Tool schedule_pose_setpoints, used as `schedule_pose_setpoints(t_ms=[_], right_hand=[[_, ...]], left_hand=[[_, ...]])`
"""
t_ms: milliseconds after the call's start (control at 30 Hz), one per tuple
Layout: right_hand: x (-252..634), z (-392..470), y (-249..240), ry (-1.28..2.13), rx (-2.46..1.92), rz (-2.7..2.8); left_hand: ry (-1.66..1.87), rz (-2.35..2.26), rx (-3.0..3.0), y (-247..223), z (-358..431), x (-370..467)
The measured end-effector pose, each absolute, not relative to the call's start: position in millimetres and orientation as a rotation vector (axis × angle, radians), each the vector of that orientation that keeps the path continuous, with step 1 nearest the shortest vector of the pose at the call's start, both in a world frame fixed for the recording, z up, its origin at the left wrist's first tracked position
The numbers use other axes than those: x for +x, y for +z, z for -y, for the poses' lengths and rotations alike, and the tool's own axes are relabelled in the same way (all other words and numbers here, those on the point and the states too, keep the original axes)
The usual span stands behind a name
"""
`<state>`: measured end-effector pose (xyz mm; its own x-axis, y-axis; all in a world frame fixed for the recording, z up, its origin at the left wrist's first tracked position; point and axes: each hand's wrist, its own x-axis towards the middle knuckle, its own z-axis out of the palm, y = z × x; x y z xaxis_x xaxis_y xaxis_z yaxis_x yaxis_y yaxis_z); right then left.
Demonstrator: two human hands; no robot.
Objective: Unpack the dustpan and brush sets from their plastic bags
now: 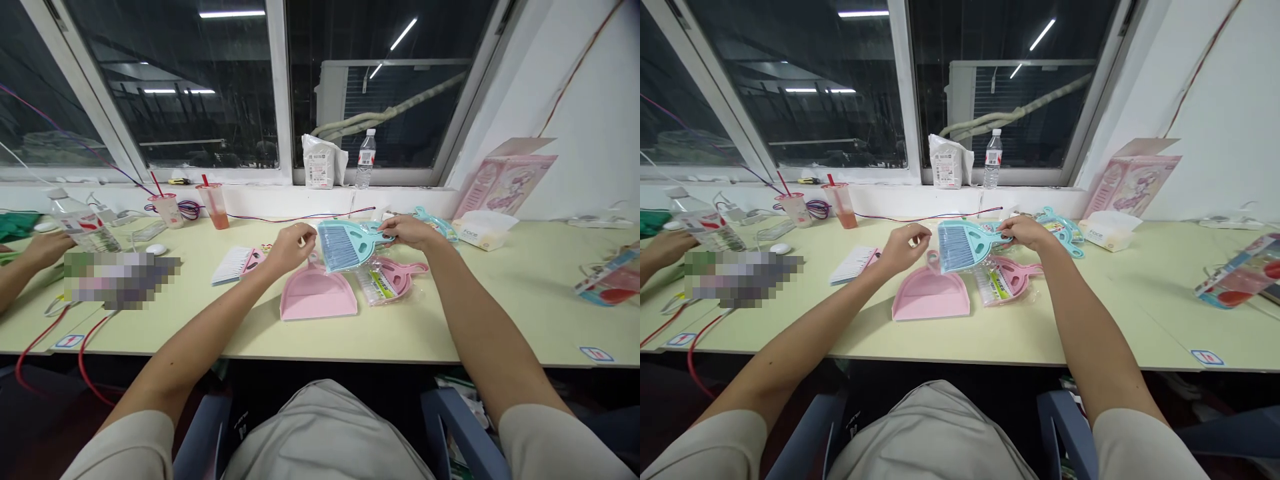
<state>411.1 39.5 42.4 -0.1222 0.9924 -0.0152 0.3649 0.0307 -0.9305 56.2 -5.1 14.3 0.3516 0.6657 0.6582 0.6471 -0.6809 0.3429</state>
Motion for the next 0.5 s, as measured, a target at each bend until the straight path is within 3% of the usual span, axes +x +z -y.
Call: schedule_pose_setpoints(t_ms=[200,500], right_hand=[[390.3,-30.8,43.7,1.100,-1.320,1.620],[363.4,-27.0,39.6,1.170,-1.141,1.615]], left_hand=[[1.063,-1.370,1.851,6.5,2.6,68.7],[0.989,-1.122,1.470,19.5,-2.8,44.2]])
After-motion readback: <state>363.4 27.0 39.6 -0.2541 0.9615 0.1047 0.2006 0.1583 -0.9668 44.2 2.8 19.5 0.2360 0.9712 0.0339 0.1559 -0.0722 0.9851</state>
